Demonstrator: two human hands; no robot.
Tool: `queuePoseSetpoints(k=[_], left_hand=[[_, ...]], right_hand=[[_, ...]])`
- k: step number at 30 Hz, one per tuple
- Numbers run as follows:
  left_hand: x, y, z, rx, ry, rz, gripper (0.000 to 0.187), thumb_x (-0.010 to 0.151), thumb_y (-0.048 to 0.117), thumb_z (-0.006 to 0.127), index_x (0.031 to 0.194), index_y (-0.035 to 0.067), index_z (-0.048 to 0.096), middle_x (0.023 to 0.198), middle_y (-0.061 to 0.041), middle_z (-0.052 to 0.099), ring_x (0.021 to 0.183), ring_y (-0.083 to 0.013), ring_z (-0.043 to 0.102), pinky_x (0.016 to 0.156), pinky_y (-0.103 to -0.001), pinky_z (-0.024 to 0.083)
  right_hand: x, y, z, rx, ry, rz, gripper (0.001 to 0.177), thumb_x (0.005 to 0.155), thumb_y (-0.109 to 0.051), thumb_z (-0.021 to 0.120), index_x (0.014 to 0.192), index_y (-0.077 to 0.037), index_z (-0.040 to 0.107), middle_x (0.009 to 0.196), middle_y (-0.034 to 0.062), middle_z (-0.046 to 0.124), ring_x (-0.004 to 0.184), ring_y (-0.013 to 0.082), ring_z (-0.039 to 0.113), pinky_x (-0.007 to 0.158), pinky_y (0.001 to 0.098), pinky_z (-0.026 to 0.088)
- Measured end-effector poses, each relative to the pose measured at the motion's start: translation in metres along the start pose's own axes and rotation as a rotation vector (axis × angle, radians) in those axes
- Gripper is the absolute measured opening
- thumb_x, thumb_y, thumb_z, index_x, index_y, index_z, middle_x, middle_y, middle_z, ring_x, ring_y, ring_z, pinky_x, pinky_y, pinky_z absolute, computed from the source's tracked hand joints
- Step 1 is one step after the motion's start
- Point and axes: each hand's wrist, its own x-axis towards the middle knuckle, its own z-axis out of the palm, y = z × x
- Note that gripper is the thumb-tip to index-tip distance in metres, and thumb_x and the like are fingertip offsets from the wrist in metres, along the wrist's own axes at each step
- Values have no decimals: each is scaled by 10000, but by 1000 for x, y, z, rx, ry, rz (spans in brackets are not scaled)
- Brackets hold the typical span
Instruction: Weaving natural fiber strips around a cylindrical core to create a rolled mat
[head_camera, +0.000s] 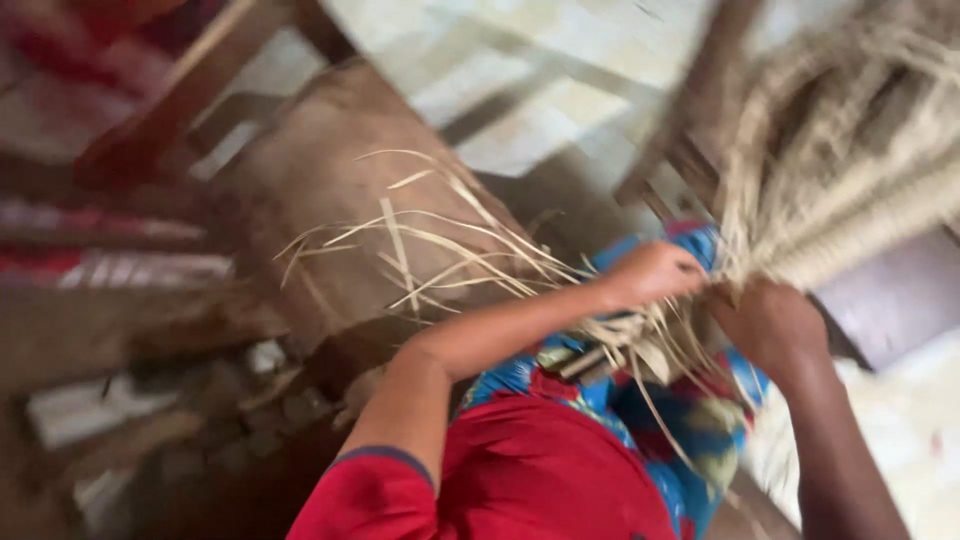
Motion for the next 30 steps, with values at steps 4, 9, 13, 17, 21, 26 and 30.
queuePoseSetpoints(k=[4, 9, 13, 17, 21, 26, 30], left_hand=[[-8, -4, -5, -56, 123, 121, 178, 814, 294, 643, 813, 160, 759, 801, -84, 688, 778, -122, 609, 724, -356, 467], [0, -31, 14, -149, 256, 271, 83, 824, 257, 715, 807, 176, 709, 789, -44, 654, 826, -224, 697, 739, -346, 564], [-6, -13, 5, 139, 290, 330, 110, 844, 348, 729, 865, 244, 700, 827, 63, 662, 884, -151, 712, 756, -285, 588], [-10, 16, -6, 40, 108, -37, 321, 795, 462, 741, 1048, 265, 746, 961, 8, 781, 997, -230, 746, 865, -383, 624], [-12, 9, -4, -115, 172, -54, 173, 794, 325, 753, 960, 286, 780, 761, 30, 744, 780, -123, 738, 754, -304, 604], [-14, 32, -15, -174, 167, -166, 214, 817, 332, 728, 953, 174, 777, 766, -86, 756, 838, -294, 753, 750, -428, 582], [-3, 15, -15, -280, 56, -215, 328, 848, 517, 718, 939, 213, 801, 807, -73, 784, 867, -269, 766, 774, -403, 563]], right_hand=[[9, 9, 12, -72, 128, -245, 367, 961, -511, 509, 989, -230, 744, 912, 145, 737, 894, 386, 720, 737, 507, 561], [11, 15, -38, 871, -123, -40, 443, 923, -340, 542, 948, 28, 788, 907, 284, 750, 895, 461, 714, 788, 537, 563], [11, 19, -59, 1407, 45, 51, 249, 896, -253, 705, 877, -7, 734, 769, 137, 701, 670, 202, 702, 535, 280, 516], [-8, 19, -94, 1361, 300, -107, 161, 841, -87, 753, 991, -39, 721, 838, 87, 678, 798, 157, 646, 714, 292, 539], [22, 13, -51, 661, 179, 96, 544, 1007, -592, 681, 1054, -61, 788, 915, 261, 732, 932, 496, 698, 774, 587, 526], [-4, 30, -50, 1052, 38, -16, 284, 985, -356, 755, 978, -72, 770, 863, 167, 741, 892, 343, 721, 844, 478, 535], [-36, 28, -71, 1263, 118, -72, 186, 927, -198, 798, 826, -63, 721, 721, 97, 719, 733, 152, 659, 719, 290, 490]])
